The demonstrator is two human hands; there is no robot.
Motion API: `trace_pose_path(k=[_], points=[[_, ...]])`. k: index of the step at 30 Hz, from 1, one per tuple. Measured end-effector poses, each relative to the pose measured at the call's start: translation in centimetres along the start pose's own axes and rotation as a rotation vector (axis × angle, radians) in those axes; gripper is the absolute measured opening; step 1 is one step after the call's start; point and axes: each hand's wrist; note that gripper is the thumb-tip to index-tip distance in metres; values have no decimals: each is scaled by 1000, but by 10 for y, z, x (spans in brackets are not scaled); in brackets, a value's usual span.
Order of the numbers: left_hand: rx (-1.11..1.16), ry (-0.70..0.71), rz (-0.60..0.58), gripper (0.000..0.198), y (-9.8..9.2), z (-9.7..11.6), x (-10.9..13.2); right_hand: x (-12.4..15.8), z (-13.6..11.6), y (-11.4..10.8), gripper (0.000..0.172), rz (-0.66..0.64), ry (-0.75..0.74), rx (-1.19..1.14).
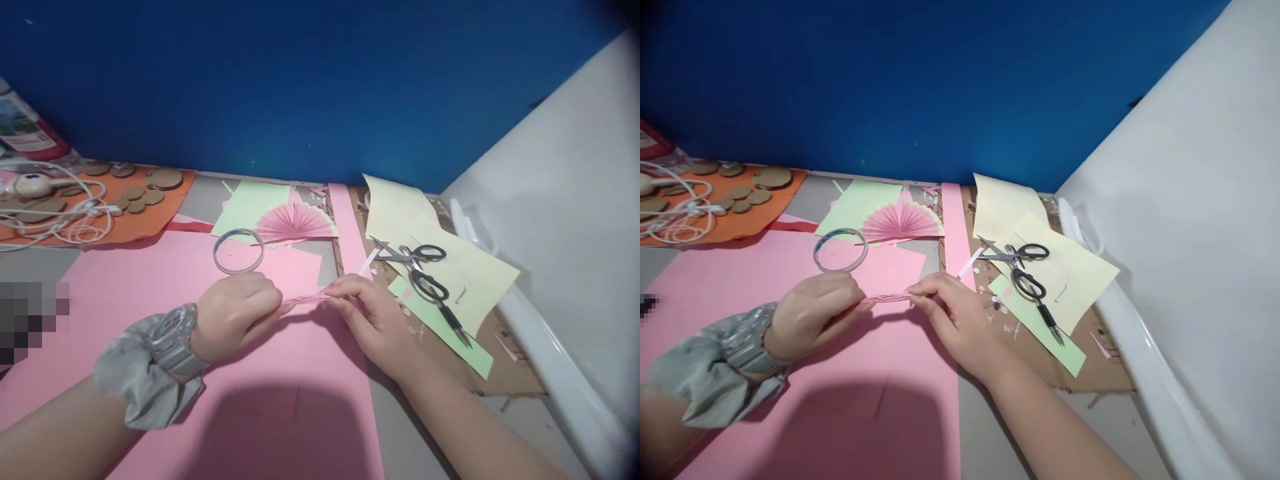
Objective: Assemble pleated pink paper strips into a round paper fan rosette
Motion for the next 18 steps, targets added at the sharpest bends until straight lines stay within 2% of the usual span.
trace_pose_path(k=[4, 7, 10, 13, 16, 18], points=[[42, 0, -2, 25, 0, -2, 1, -1, 0, -1, 12, -8, 20, 26], [124, -53, -33, 21, -1, -5, 1, -1, 0, -2, 11, 4, 28, 39], [162, -95, -42, 20, -1, -6, 0, -2, -2, 1, 10, -44, 10, 36], [195, -18, -40, 17, 2, -4, -2, -2, -6, 5, 11, -119, -52, 56], [214, 27, -54, 15, 6, 0, -3, -3, -8, 10, 18, -109, -145, 142], [233, 32, -93, 17, 8, 2, -4, -4, -8, 10, 12, -94, -189, 188]])
Point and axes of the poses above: each hand's wrist, its own x-axis away from the middle knuckle, its own y-axis out of the palm, z = x × y, and after that the axes turned 13 degrees about y, right-handed
